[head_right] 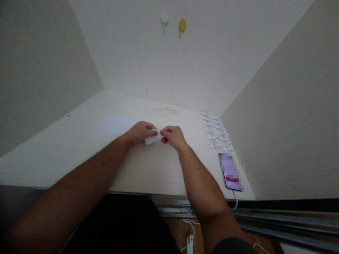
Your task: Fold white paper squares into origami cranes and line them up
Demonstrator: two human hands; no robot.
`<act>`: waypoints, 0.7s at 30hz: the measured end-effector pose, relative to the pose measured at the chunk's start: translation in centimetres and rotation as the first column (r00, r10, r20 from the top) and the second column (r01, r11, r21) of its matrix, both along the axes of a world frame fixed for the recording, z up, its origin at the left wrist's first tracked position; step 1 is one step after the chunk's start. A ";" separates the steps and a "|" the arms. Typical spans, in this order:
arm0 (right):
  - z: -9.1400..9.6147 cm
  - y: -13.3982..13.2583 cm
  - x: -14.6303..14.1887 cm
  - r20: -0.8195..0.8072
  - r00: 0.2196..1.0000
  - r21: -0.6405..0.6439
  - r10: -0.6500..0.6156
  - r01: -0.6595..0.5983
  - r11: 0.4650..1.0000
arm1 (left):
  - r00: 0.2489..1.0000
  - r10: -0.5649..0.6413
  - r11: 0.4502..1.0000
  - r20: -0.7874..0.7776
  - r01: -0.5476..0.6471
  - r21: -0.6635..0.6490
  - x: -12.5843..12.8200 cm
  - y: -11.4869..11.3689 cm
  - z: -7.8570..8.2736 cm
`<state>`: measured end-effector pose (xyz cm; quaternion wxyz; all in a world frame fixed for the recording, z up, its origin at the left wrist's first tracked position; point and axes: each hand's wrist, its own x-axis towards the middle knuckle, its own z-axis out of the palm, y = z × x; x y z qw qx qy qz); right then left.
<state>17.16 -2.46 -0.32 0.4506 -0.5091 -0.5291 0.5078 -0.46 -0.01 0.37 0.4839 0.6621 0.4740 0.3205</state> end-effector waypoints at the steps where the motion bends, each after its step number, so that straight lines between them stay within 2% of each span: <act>1: 0.0 0.0 0.0 0.001 1.000 0.002 0.005 -0.005 1.000 | 1.000 -0.003 1.000 -0.003 0.003 0.000 0.0 0.0 0.0; 10: 0.3 -0.1 0.3 0.080 0.994 -0.021 0.077 -0.075 0.997 | 0.998 0.023 0.999 -0.064 -0.021 0.040 0.0 0.0 0.0; 21: 0.9 -0.2 0.4 0.098 0.983 -0.144 0.157 -0.142 0.979 | 0.991 0.055 0.996 -0.121 -0.046 0.081 -0.2 0.3 0.0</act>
